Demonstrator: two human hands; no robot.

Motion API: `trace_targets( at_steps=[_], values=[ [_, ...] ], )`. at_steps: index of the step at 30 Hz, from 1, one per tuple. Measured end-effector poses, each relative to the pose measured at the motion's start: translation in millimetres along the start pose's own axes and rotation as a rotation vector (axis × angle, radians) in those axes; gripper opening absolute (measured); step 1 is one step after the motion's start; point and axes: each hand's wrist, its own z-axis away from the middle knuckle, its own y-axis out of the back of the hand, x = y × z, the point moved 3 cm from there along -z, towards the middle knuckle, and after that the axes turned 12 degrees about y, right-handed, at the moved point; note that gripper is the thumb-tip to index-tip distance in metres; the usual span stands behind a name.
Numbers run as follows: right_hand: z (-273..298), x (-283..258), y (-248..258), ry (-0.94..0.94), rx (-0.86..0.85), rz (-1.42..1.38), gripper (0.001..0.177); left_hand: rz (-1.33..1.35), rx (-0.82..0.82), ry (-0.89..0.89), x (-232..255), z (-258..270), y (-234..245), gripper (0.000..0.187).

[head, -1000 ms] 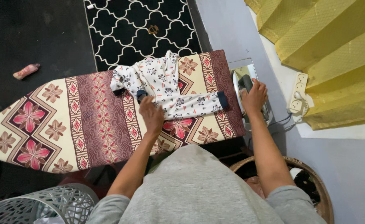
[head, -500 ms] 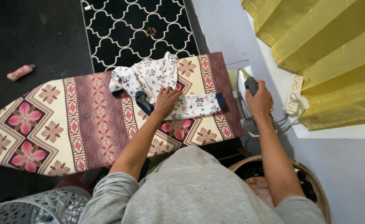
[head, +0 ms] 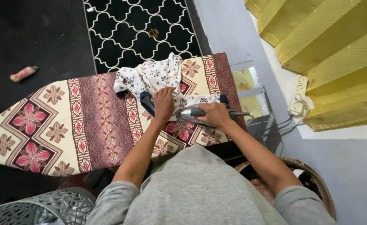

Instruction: The person irons a brown patterned cloth and a white patterned cloth on an ironing board. They smooth the fabric with their hands, use the iron to press the items, and fold them after ironing.

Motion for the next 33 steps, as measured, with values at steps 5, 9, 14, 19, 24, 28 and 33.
trace_targets(
  at_steps=[5,9,14,19,24,28,33],
  values=[
    [-14,17,3,-0.318,-0.133,0.129,0.044,0.05,0.122,0.25,-27,62,36,0.043],
    [-18,9,3,-0.101,-0.05,0.052,0.041,0.003,0.294,0.453,-43,91,53,0.059],
    [-19,-3,-12,0.257,-0.068,-0.035,0.044,0.419,0.034,0.775,-65,90,26,0.071],
    [-33,-16,-28,0.042,-0.083,0.022,0.041,0.518,0.096,0.764,-91,87,7,0.059],
    [-43,-21,-23,-0.083,-0.101,0.034,0.041,0.45,0.106,0.8,-98,91,0,0.047],
    [-38,-28,-16,0.179,-0.068,-0.018,0.04,0.456,0.088,0.834,-89,88,8,0.038],
    [-46,-23,-27,-0.068,-0.108,0.023,0.042,0.229,0.272,0.57,-56,79,44,0.032]
  ],
)
